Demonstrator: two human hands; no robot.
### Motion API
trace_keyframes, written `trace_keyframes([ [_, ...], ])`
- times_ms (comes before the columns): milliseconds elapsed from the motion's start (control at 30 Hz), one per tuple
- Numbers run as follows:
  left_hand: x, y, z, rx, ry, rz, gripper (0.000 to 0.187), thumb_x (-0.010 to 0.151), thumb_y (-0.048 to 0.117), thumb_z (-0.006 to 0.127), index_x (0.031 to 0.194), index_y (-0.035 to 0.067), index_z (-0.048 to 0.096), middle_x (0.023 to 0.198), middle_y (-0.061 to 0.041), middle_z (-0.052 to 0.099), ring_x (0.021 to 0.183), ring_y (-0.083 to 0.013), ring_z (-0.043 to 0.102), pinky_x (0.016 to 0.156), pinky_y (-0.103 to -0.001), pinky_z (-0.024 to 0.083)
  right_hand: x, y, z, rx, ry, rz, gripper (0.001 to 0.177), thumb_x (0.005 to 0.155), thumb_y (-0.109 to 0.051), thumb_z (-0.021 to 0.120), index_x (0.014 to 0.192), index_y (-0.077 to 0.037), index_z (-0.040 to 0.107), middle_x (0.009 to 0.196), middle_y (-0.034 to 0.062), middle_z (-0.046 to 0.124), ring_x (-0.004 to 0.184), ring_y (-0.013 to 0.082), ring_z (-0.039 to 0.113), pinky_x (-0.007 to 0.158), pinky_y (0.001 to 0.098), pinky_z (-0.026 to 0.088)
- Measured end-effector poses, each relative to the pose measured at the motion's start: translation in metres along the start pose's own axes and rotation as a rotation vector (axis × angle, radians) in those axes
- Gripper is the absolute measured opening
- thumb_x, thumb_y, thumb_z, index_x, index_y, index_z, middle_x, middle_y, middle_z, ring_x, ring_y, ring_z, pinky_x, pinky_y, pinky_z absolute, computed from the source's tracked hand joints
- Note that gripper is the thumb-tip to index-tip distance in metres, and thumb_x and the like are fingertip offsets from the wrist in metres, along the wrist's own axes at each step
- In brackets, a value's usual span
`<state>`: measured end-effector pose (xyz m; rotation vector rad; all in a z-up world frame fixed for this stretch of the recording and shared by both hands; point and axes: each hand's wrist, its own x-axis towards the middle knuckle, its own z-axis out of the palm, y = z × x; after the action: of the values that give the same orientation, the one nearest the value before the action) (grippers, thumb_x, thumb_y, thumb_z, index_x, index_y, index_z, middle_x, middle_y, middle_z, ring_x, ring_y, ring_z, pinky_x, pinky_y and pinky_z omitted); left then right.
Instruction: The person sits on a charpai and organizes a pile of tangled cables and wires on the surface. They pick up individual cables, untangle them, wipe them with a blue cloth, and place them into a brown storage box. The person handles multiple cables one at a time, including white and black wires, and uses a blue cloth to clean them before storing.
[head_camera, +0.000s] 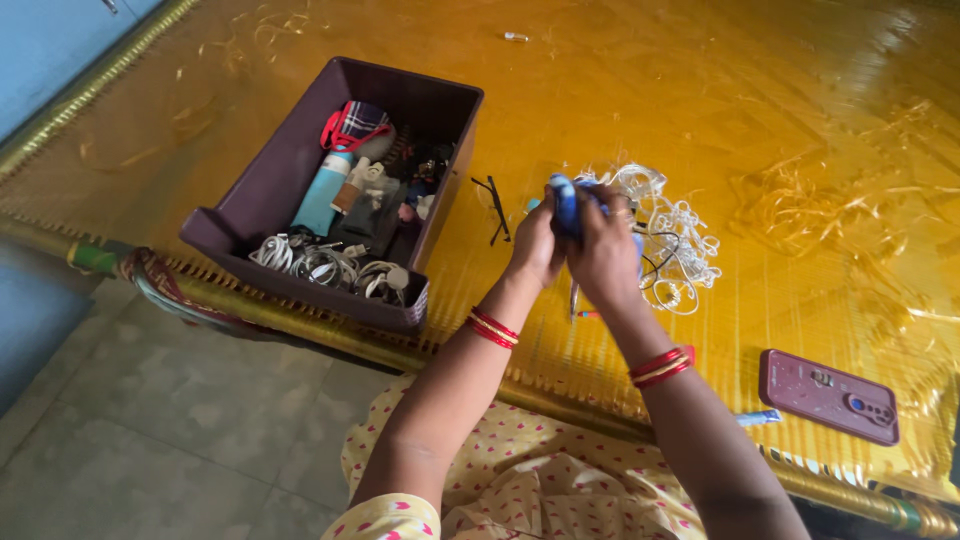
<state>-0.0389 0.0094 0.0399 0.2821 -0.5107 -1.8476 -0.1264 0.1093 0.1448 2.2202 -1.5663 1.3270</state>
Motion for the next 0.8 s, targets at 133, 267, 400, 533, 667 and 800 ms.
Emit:
trace_keyframes([
  [133, -0.014, 0.030, 0.018, 0.018, -0.063, 0.085, 0.062, 0.110, 0.051, 0.035, 0.137, -0.001, 0.057, 0.131, -0.014, 0.063, 0.123, -0.0249, 0.060, 0.113, -0.043, 0.043, 0.003, -0.003, 0.010, 0.028, -0.083, -0.048, 0.058, 0.074, -0.001, 0.071, 0.132, 0.000, 0.063, 0.127, 0.0229, 0.065, 0.107, 0.0426, 0.066, 0.093, 0.0469, 0.055],
  [267, -0.017, 0.046, 0.030, 0.089, -0.095, 0.159, 0.066, 0.110, 0.053, 0.033, 0.140, -0.002, 0.056, 0.143, -0.014, 0.059, 0.136, -0.0261, 0.052, 0.120, -0.043, 0.038, -0.003, 0.003, 0.012, 0.072, -0.096, -0.066, 0.056, 0.068, 0.002, 0.067, 0.124, 0.000, 0.068, 0.124, 0.0184, 0.066, 0.108, 0.0390, 0.067, 0.095, 0.0447, 0.056],
  [400, -0.025, 0.024, 0.036, 0.109, -0.164, 0.063, 0.066, 0.111, 0.052, 0.036, 0.143, -0.002, 0.054, 0.146, -0.016, 0.056, 0.140, -0.0289, 0.048, 0.122, -0.043, 0.034, 0.002, 0.014, -0.001, 0.032, 0.009, 0.004, 0.053, 0.070, 0.002, 0.070, 0.123, -0.001, 0.070, 0.124, 0.0158, 0.067, 0.109, 0.0387, 0.067, 0.095, 0.0446, 0.056],
  [533, -0.024, 0.019, 0.038, 0.096, -0.141, 0.091, 0.067, 0.110, 0.053, 0.037, 0.144, -0.003, 0.050, 0.147, -0.016, 0.055, 0.141, -0.0288, 0.048, 0.122, -0.043, 0.034, 0.001, 0.011, 0.003, 0.029, -0.012, 0.008, 0.051, 0.068, 0.002, 0.071, 0.119, 0.000, 0.070, 0.119, 0.0174, 0.067, 0.105, 0.0392, 0.067, 0.091, 0.0449, 0.056],
  [667, -0.022, 0.040, 0.035, 0.094, -0.122, 0.160, 0.069, 0.109, 0.053, 0.038, 0.145, -0.005, 0.049, 0.145, -0.019, 0.057, 0.139, -0.0297, 0.049, 0.120, -0.044, 0.037, -0.001, 0.000, 0.006, 0.100, -0.067, -0.077, 0.049, 0.068, 0.003, 0.069, 0.117, 0.000, 0.071, 0.118, 0.0178, 0.068, 0.103, 0.0383, 0.069, 0.092, 0.0428, 0.057],
  [800, -0.024, 0.043, 0.037, 0.112, -0.117, 0.237, 0.050, 0.107, 0.030, 0.054, 0.144, -0.004, 0.048, 0.142, -0.021, 0.058, 0.133, -0.0321, 0.056, 0.114, -0.044, 0.043, 0.005, 0.014, -0.003, 0.168, -0.133, 0.083, 0.037, 0.069, -0.001, 0.074, 0.107, 0.001, 0.073, 0.104, 0.0170, 0.071, 0.095, 0.0355, 0.071, 0.086, 0.0418, 0.059],
])
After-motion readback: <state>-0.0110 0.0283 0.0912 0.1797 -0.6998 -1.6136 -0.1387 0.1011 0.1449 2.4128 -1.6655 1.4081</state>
